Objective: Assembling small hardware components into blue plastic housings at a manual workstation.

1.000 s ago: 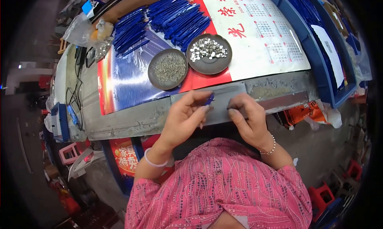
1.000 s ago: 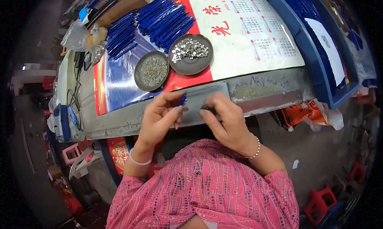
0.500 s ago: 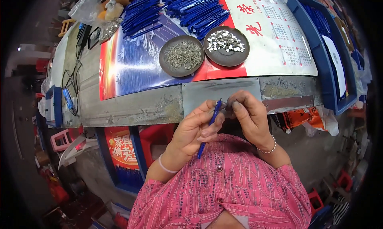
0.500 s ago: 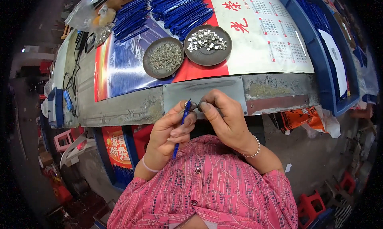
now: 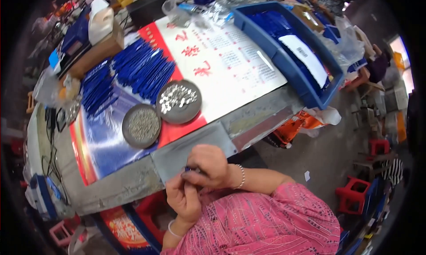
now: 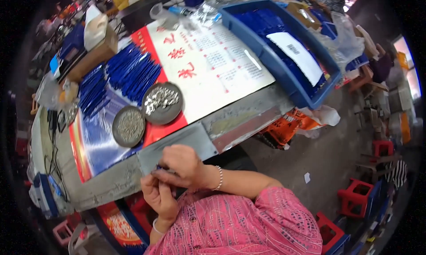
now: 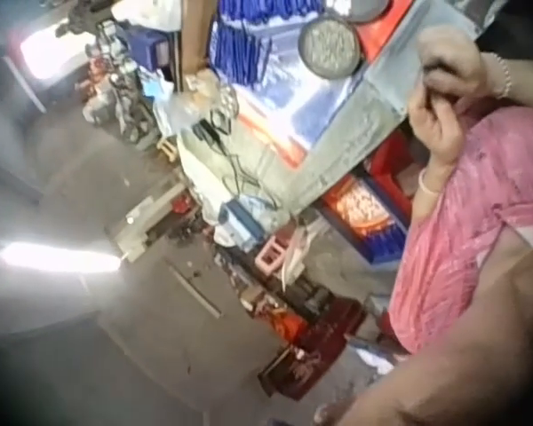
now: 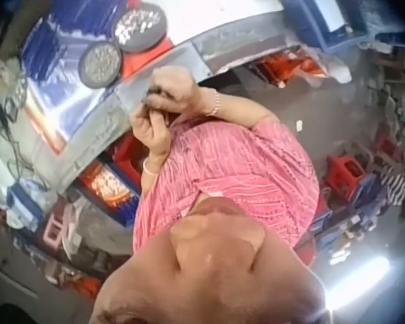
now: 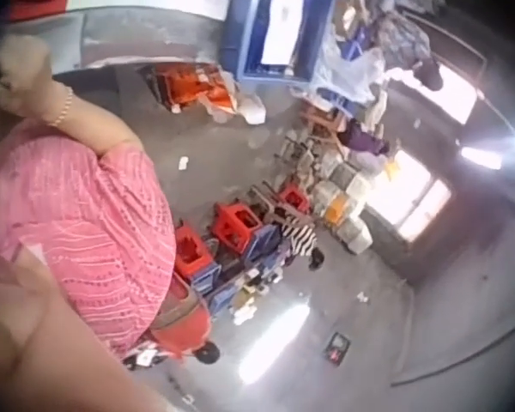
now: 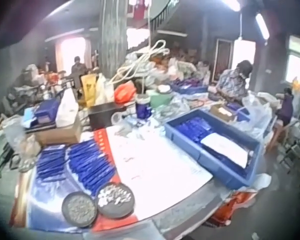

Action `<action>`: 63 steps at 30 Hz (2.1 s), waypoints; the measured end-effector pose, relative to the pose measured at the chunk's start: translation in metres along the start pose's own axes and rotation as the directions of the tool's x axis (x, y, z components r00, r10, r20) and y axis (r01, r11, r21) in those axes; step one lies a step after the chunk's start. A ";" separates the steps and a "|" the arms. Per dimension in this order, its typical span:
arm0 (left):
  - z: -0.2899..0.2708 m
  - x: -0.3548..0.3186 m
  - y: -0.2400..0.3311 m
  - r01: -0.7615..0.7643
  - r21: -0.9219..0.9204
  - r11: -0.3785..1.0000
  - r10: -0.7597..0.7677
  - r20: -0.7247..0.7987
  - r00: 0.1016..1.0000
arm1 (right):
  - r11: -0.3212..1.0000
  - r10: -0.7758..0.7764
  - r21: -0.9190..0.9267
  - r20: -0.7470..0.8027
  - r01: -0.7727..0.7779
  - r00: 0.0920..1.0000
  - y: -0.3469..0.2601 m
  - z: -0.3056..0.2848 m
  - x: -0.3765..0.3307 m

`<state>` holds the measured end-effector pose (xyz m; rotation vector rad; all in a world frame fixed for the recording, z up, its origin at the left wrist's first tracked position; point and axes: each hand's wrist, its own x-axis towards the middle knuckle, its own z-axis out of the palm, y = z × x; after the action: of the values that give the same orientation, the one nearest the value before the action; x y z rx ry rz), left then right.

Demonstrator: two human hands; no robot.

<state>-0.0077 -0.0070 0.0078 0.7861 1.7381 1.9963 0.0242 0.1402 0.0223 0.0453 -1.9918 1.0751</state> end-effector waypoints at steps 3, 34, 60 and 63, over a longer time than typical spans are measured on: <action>0.014 0.002 0.007 0.006 -0.263 0.965 -0.007 -0.004 1.000 | 0.993 -0.052 -0.103 -0.010 0.051 0.999 -0.003 0.000 -0.003; 0.016 -0.007 -0.008 0.019 -0.228 0.973 -0.035 -0.067 0.997 | 0.950 0.110 -0.302 0.100 -0.075 0.989 -0.020 0.005 -0.021; 0.015 0.004 -0.005 -0.057 -0.160 0.985 0.039 -0.113 0.993 | 0.937 0.348 -0.022 0.112 -0.348 0.931 -0.020 0.006 -0.011; 0.010 0.000 -0.010 -0.077 -0.151 0.986 0.069 -0.056 0.996 | 0.974 0.059 -0.223 0.048 -0.047 0.997 -0.009 0.015 -0.016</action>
<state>-0.0016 0.0024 -0.0007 0.7642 1.5811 2.1857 0.0280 0.1188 0.0127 -0.0991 -2.1618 0.8867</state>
